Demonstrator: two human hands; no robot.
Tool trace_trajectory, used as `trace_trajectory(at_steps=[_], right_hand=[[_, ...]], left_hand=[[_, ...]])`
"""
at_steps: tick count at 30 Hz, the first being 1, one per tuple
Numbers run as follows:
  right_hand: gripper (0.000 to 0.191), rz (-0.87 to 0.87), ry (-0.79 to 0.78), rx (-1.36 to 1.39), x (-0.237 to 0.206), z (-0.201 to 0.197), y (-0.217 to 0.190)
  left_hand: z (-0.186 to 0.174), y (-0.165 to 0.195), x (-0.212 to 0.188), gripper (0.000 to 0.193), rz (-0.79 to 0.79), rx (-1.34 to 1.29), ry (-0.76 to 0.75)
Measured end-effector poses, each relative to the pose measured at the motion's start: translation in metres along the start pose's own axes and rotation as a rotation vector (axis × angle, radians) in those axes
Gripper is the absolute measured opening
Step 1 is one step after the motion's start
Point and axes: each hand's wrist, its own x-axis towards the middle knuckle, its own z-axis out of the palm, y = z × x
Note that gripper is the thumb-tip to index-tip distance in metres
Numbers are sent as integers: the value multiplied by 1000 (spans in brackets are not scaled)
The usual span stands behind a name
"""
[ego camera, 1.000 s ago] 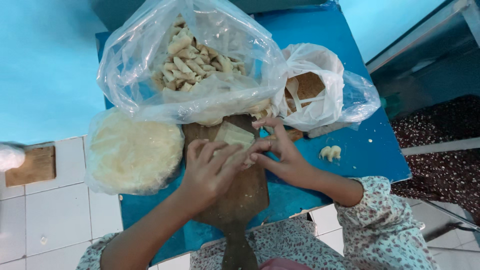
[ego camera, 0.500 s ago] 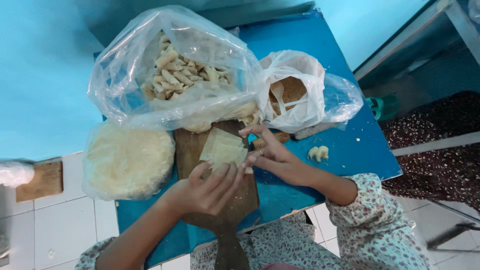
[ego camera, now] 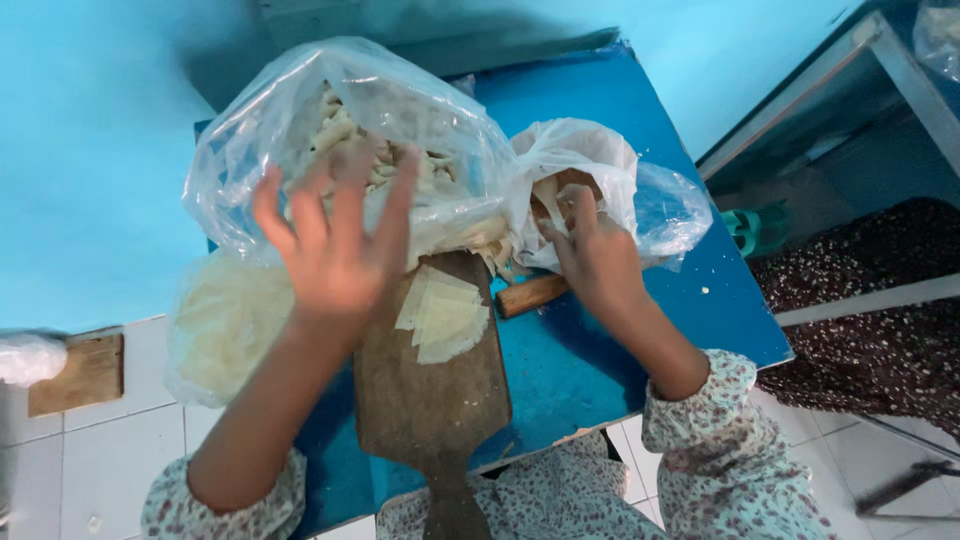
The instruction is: The person spoons brown filling from a plastic bag onto thin square wrappers on a wooden board, folds each wrapper around the filling, and places the folded pieces into a plastic bag. Later the person lifts a large round stack of dough sheets, peels and separates the soft layers, and gathers them on the board.
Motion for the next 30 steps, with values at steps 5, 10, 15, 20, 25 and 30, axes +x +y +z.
trace_trajectory(at_steps=[5, 10, 15, 20, 25, 30], right_hand=[[34, 18, 132, -3, 5, 2, 17], [25, -208, 288, -114, 14, -8, 15], [35, -243, 199, -173, 12, -15, 11], [26, -147, 78, -25, 7, -6, 18], [32, -147, 196, 220, 4, -4, 21], [39, 26, 211, 277, 10, -9, 23]], left_hand=[[-23, 37, -42, 36, 30, -292, -105], [-35, 59, -77, 31, -76, -418, -389], [-42, 71, -97, 37, -169, -151, -606], [-42, 82, -103, 49, -209, 15, -769], [-39, 83, -105, 47, -202, -30, -795], [-35, 81, -109, 39, -263, -221, -775]])
